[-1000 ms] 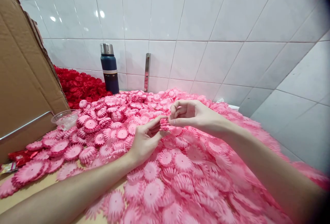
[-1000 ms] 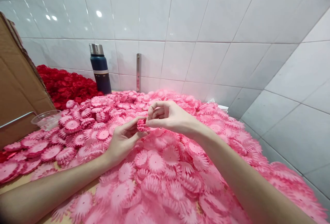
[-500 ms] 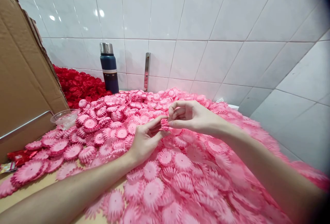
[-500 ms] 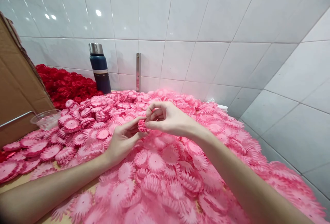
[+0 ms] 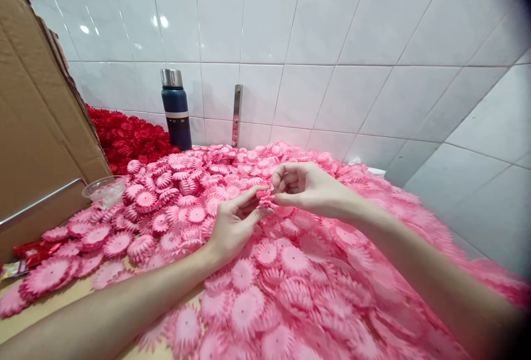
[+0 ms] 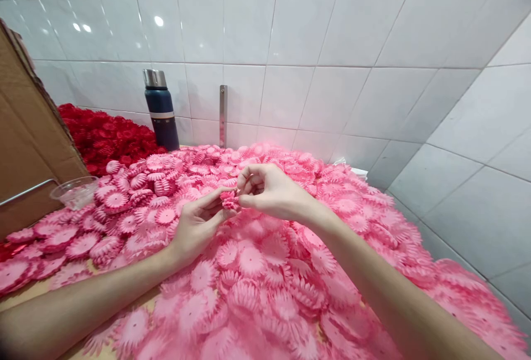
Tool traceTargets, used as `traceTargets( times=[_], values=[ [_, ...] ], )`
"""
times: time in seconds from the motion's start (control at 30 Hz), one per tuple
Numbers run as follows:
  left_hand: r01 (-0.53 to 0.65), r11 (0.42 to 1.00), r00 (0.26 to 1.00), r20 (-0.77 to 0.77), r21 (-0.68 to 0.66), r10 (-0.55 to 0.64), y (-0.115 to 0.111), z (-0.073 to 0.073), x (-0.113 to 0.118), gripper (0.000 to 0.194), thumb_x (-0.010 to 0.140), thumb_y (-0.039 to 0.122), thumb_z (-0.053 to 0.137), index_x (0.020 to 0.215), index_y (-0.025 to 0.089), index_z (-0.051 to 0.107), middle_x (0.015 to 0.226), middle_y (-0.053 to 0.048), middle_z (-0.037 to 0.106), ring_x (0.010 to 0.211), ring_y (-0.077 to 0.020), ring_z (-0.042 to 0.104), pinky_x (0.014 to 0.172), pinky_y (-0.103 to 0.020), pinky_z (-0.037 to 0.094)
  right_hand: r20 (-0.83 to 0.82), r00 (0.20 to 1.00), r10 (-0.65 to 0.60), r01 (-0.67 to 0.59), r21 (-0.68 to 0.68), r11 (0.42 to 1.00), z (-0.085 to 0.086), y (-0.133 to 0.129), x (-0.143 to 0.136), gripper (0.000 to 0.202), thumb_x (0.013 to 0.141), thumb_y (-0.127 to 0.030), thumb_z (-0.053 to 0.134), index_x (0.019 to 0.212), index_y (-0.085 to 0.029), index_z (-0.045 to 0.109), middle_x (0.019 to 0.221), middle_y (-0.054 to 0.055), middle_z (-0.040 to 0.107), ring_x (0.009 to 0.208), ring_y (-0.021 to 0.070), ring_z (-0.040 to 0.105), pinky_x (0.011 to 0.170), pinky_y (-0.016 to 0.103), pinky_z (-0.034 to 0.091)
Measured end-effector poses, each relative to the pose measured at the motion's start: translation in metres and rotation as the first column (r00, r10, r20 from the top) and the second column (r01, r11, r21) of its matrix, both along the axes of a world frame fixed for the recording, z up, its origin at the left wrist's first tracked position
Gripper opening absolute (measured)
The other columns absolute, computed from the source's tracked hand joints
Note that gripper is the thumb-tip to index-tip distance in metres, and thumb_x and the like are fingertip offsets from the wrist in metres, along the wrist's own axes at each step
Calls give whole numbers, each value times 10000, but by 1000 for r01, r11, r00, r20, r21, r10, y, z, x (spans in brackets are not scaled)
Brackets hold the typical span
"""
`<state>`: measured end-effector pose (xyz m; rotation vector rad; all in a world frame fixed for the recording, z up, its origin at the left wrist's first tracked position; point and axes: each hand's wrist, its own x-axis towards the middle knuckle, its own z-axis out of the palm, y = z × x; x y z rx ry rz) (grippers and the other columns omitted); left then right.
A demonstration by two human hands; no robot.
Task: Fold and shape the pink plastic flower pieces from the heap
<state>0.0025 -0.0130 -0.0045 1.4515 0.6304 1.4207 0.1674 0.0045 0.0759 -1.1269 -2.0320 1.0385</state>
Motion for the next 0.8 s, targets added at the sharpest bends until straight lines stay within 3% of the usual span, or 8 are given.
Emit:
traceTargets(
  times=[0.27,0.57,0.8],
  values=[
    [-43,999,999,-15,-4,43,1,-1,1,313,755,177,667,1068,168,664,1027,-54,705,986,-203,637,892,-317,507,16,998,-66,65,70,995,-9,7,0,118,645,-101,560,719,-173,504,659,-1,540,587,110,524,507,227,430],
    [-105,994,994,3,2,105,-2,2,3,312,760,171,656,1072,185,658,1026,-30,704,943,-175,642,838,-265,523,171,967,-189,130,308,943,4,-3,-3,114,624,-82,520,656,-180,471,601,-22,517,533,97,489,459,214,376],
    [-93,996,995,30,3,93,1,1,4,304,772,168,642,1074,200,653,1046,-15,693,980,-172,632,881,-272,512,186,963,-197,121,357,926,5,-4,-5,83,661,-93,526,660,-174,507,620,-7,534,547,105,488,486,238,390]
  ],
)
